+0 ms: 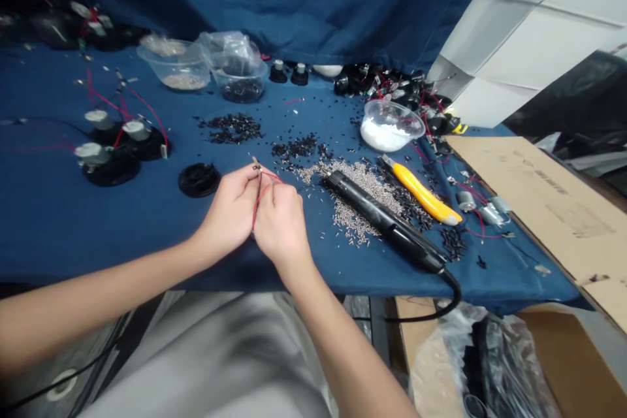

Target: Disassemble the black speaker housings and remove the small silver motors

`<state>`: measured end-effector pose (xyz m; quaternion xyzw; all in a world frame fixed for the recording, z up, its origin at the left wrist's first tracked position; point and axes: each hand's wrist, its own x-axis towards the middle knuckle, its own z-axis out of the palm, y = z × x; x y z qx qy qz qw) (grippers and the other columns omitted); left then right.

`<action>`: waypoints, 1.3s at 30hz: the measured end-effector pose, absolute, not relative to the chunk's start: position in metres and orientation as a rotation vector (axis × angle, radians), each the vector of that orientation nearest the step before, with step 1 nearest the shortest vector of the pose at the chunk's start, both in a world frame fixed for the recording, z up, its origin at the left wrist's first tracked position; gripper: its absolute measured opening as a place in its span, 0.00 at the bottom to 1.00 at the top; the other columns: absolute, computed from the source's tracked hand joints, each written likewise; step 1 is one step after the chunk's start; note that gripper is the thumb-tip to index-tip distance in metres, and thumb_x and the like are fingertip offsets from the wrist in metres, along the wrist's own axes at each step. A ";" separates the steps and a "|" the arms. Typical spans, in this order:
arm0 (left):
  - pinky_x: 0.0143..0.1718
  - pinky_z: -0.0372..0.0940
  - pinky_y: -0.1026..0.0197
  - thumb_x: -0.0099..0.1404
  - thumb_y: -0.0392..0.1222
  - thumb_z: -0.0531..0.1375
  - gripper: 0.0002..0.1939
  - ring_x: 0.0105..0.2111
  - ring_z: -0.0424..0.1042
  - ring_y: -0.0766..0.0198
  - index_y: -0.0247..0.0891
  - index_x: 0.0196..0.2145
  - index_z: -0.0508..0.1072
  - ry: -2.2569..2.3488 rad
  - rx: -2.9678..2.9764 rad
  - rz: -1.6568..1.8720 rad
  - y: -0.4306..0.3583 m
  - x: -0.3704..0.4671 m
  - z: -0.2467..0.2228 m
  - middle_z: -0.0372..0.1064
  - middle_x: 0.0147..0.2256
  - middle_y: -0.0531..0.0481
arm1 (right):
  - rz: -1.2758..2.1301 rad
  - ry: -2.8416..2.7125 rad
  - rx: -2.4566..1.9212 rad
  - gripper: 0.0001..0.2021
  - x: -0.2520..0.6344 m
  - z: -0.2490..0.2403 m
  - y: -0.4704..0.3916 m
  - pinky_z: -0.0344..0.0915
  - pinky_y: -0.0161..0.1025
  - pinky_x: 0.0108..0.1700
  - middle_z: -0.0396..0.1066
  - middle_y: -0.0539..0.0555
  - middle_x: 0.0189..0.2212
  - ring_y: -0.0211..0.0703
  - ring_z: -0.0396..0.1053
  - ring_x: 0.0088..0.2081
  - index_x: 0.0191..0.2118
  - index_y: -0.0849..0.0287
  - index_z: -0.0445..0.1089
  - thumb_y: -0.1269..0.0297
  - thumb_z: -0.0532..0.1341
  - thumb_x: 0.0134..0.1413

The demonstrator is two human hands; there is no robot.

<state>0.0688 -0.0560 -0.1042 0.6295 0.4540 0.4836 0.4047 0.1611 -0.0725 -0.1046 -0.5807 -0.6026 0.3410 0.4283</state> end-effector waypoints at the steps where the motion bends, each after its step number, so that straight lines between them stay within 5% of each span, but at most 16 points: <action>1: 0.35 0.59 0.64 0.65 0.28 0.47 0.14 0.30 0.65 0.66 0.36 0.26 0.67 1.146 1.572 1.219 -0.056 0.069 -0.104 0.65 0.25 0.54 | 0.849 -1.512 -1.445 0.19 0.162 -0.105 -0.072 0.48 0.34 0.27 0.57 0.50 0.21 0.37 0.56 0.24 0.22 0.59 0.57 0.61 0.48 0.67; 6: 0.38 0.61 0.64 0.64 0.29 0.50 0.13 0.33 0.68 0.64 0.35 0.25 0.69 1.139 1.374 1.207 -0.054 0.071 -0.100 0.67 0.25 0.53 | 0.859 -1.472 -1.443 0.20 0.162 -0.105 -0.073 0.50 0.34 0.27 0.61 0.51 0.21 0.39 0.60 0.25 0.22 0.59 0.59 0.60 0.48 0.66; 12: 0.35 0.67 0.61 0.63 0.31 0.48 0.10 0.32 0.74 0.63 0.34 0.37 0.68 1.122 1.195 1.301 -0.046 0.079 -0.095 0.73 0.31 0.47 | 0.831 -1.417 -1.444 0.19 0.155 -0.103 -0.074 0.49 0.34 0.26 0.63 0.51 0.20 0.39 0.61 0.25 0.21 0.59 0.60 0.64 0.48 0.65; 24: 0.34 0.65 0.62 0.69 0.37 0.49 0.09 0.29 0.71 0.64 0.37 0.37 0.69 1.139 1.389 1.403 -0.048 0.079 -0.096 0.71 0.29 0.50 | 0.866 -1.348 -1.447 0.19 0.158 -0.101 -0.076 0.55 0.33 0.30 0.71 0.54 0.25 0.43 0.68 0.31 0.26 0.61 0.67 0.63 0.47 0.66; 30: 0.34 0.66 0.63 0.70 0.40 0.48 0.09 0.30 0.73 0.64 0.38 0.39 0.67 1.149 1.416 1.392 -0.052 0.077 -0.095 0.72 0.31 0.49 | 0.679 -1.448 -1.556 0.19 0.157 -0.099 -0.083 0.50 0.34 0.27 0.69 0.53 0.23 0.41 0.64 0.26 0.27 0.61 0.69 0.62 0.49 0.66; 39: 0.35 0.66 0.60 0.67 0.35 0.50 0.09 0.30 0.74 0.61 0.37 0.37 0.70 1.165 1.510 1.272 -0.043 0.078 -0.094 0.72 0.27 0.50 | 0.736 -1.414 -1.468 0.18 0.161 -0.099 -0.076 0.54 0.33 0.29 0.71 0.53 0.26 0.43 0.67 0.31 0.27 0.60 0.67 0.63 0.48 0.66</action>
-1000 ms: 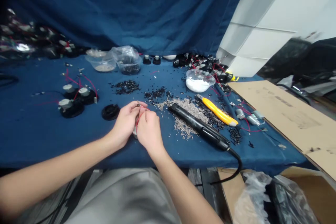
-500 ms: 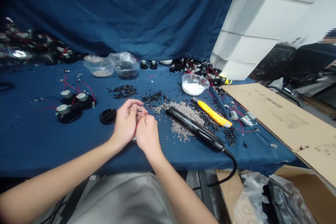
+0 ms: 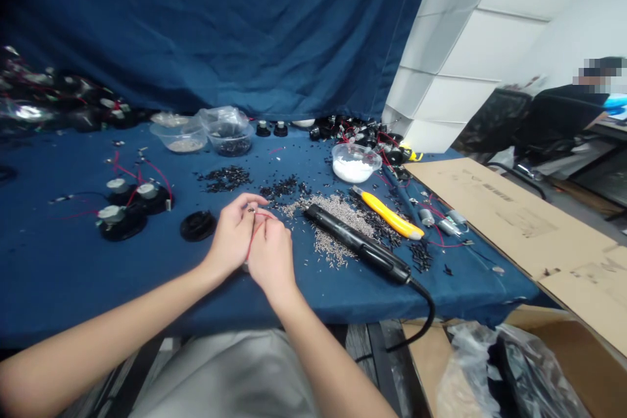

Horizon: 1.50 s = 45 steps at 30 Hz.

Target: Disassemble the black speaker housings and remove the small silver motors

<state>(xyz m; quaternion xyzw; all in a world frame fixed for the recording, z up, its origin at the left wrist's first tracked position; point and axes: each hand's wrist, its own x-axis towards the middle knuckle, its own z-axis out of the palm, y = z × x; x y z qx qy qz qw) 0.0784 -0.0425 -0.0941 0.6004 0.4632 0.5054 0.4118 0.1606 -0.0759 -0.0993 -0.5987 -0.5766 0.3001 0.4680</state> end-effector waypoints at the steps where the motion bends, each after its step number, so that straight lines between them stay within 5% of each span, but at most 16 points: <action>1: 0.35 0.66 0.60 0.67 0.36 0.50 0.09 0.30 0.74 0.61 0.37 0.37 0.70 1.165 1.505 1.272 -0.043 0.078 -0.094 0.71 0.26 0.50 | 0.749 -1.407 -1.469 0.18 0.161 -0.100 -0.076 0.54 0.33 0.29 0.70 0.53 0.26 0.43 0.67 0.31 0.26 0.60 0.67 0.63 0.48 0.66; 6: 0.33 0.67 0.61 0.69 0.40 0.49 0.09 0.30 0.74 0.62 0.37 0.39 0.68 1.127 1.433 1.279 -0.046 0.076 -0.094 0.71 0.27 0.50 | 0.760 -1.485 -1.456 0.16 0.162 -0.101 -0.083 0.53 0.33 0.29 0.72 0.53 0.26 0.41 0.66 0.28 0.24 0.60 0.64 0.69 0.48 0.63; 14: 0.28 0.67 0.63 0.69 0.43 0.51 0.09 0.26 0.74 0.63 0.38 0.39 0.67 1.070 1.372 1.269 -0.049 0.074 -0.094 0.71 0.28 0.50 | 0.706 -1.574 -1.388 0.15 0.161 -0.103 -0.095 0.57 0.34 0.35 0.75 0.54 0.37 0.43 0.70 0.35 0.37 0.59 0.72 0.72 0.48 0.63; 18: 0.31 0.66 0.63 0.66 0.40 0.53 0.07 0.29 0.74 0.62 0.38 0.37 0.69 1.087 1.352 1.243 -0.048 0.072 -0.095 0.71 0.27 0.50 | 0.645 -1.571 -1.459 0.14 0.162 -0.101 -0.094 0.57 0.35 0.35 0.75 0.55 0.35 0.43 0.71 0.33 0.34 0.60 0.71 0.70 0.49 0.64; 24: 0.24 0.61 0.65 0.64 0.41 0.55 0.07 0.23 0.68 0.65 0.38 0.36 0.71 1.132 1.279 1.183 -0.056 0.065 -0.095 0.68 0.23 0.53 | 0.714 -1.551 -1.467 0.16 0.160 -0.101 -0.091 0.58 0.34 0.36 0.75 0.53 0.37 0.42 0.71 0.34 0.40 0.57 0.74 0.64 0.49 0.68; 32: 0.43 0.67 0.61 0.66 0.41 0.53 0.09 0.36 0.75 0.62 0.35 0.37 0.70 1.109 1.124 1.225 -0.067 0.067 -0.096 0.75 0.35 0.46 | 0.626 -1.602 -1.619 0.15 0.156 -0.097 -0.094 0.51 0.35 0.31 0.74 0.52 0.31 0.43 0.69 0.31 0.35 0.56 0.72 0.64 0.49 0.67; 41: 0.40 0.69 0.59 0.67 0.42 0.53 0.09 0.34 0.77 0.60 0.35 0.36 0.70 1.030 1.181 1.124 -0.060 0.068 -0.096 0.76 0.32 0.46 | 0.483 -1.706 -1.713 0.14 0.153 -0.095 -0.107 0.50 0.37 0.32 0.75 0.54 0.35 0.46 0.72 0.33 0.38 0.58 0.70 0.67 0.48 0.67; 45: 0.39 0.68 0.60 0.67 0.40 0.53 0.09 0.32 0.76 0.61 0.35 0.35 0.71 0.988 1.272 1.053 -0.056 0.062 -0.097 0.76 0.29 0.48 | 0.427 -1.776 -1.677 0.16 0.152 -0.094 -0.108 0.53 0.39 0.39 0.75 0.57 0.41 0.49 0.71 0.43 0.40 0.61 0.70 0.71 0.45 0.68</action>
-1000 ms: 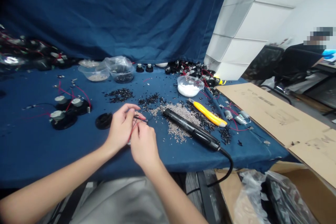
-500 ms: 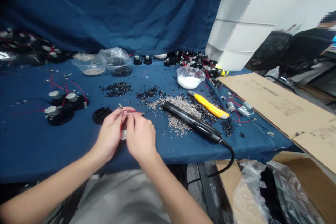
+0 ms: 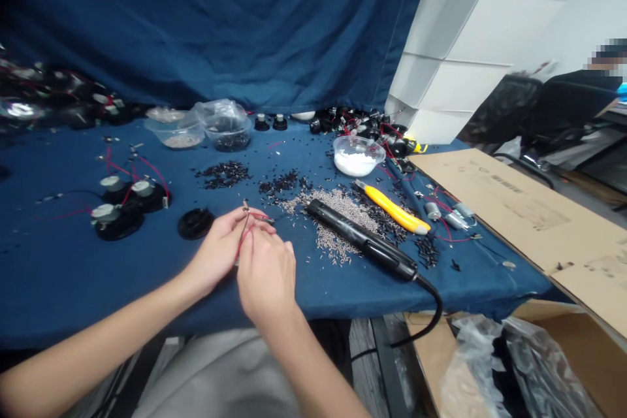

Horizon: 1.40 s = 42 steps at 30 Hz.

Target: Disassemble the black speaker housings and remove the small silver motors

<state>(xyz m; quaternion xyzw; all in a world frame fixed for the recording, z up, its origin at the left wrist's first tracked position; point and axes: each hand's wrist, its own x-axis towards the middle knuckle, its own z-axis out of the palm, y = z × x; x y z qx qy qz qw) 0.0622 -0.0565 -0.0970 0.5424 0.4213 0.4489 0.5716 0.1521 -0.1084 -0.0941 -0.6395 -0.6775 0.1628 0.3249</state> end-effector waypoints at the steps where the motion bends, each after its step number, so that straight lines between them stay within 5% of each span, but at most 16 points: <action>1: 0.39 0.68 0.60 0.67 0.39 0.53 0.09 0.32 0.76 0.62 0.35 0.34 0.71 0.976 1.295 1.040 -0.055 0.061 -0.098 0.75 0.29 0.48 | 0.422 -1.788 -1.670 0.16 0.152 -0.094 -0.108 0.53 0.39 0.40 0.74 0.57 0.42 0.49 0.71 0.45 0.41 0.61 0.70 0.71 0.45 0.69; 13: 0.41 0.67 0.60 0.67 0.39 0.52 0.11 0.35 0.73 0.62 0.36 0.34 0.73 0.883 1.467 0.956 -0.046 0.052 -0.109 0.74 0.34 0.47 | 0.425 -1.882 -1.747 0.18 0.154 -0.096 -0.104 0.50 0.39 0.37 0.75 0.56 0.36 0.47 0.72 0.38 0.35 0.60 0.70 0.71 0.45 0.70; 20: 0.42 0.67 0.60 0.67 0.38 0.50 0.11 0.35 0.72 0.62 0.35 0.34 0.72 0.903 1.503 0.955 -0.044 0.051 -0.111 0.73 0.34 0.47 | 0.444 -1.801 -1.670 0.18 0.151 -0.096 -0.110 0.51 0.39 0.44 0.74 0.54 0.42 0.47 0.68 0.45 0.42 0.58 0.71 0.68 0.44 0.71; 42: 0.38 0.65 0.63 0.65 0.35 0.48 0.11 0.34 0.72 0.64 0.35 0.34 0.71 0.991 1.703 0.901 -0.051 0.052 -0.098 0.73 0.34 0.49 | 0.467 -1.800 -1.664 0.19 0.155 -0.101 -0.111 0.50 0.40 0.42 0.73 0.53 0.45 0.48 0.67 0.46 0.51 0.58 0.71 0.66 0.43 0.72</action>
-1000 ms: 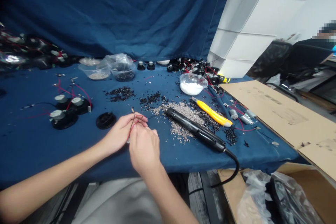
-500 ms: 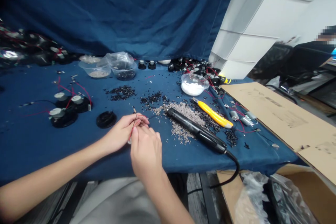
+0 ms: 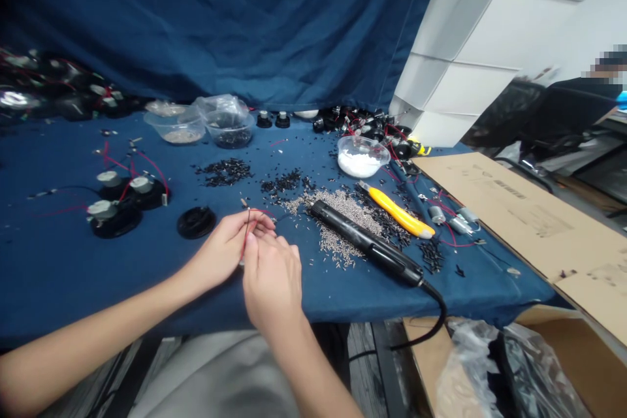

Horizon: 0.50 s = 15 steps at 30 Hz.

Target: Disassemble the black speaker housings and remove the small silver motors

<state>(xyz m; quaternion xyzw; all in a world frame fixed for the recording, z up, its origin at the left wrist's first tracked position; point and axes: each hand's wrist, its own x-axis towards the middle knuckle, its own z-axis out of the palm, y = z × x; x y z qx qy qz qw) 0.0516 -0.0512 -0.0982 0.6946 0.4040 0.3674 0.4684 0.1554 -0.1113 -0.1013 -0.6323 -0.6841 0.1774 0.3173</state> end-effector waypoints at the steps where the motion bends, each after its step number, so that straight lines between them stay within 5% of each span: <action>1: 0.38 0.65 0.63 0.64 0.34 0.49 0.11 0.34 0.72 0.64 0.36 0.34 0.71 0.991 1.710 0.892 -0.051 0.052 -0.098 0.73 0.34 0.49 | 0.454 -1.810 -1.670 0.19 0.155 -0.101 -0.111 0.50 0.40 0.41 0.73 0.54 0.43 0.48 0.67 0.45 0.49 0.59 0.71 0.66 0.43 0.71; 8: 0.35 0.62 0.62 0.64 0.33 0.47 0.13 0.29 0.69 0.65 0.35 0.32 0.71 1.024 1.757 0.816 -0.050 0.051 -0.096 0.71 0.29 0.50 | 0.348 -1.874 -1.695 0.21 0.156 -0.104 -0.109 0.48 0.40 0.37 0.73 0.54 0.35 0.46 0.67 0.38 0.36 0.60 0.72 0.67 0.42 0.71; 15: 0.34 0.61 0.63 0.62 0.30 0.47 0.13 0.29 0.68 0.65 0.35 0.30 0.71 1.065 1.781 0.791 -0.049 0.054 -0.097 0.70 0.27 0.51 | 0.308 -1.857 -1.713 0.21 0.156 -0.108 -0.109 0.49 0.40 0.37 0.72 0.54 0.34 0.46 0.67 0.37 0.40 0.60 0.72 0.67 0.42 0.72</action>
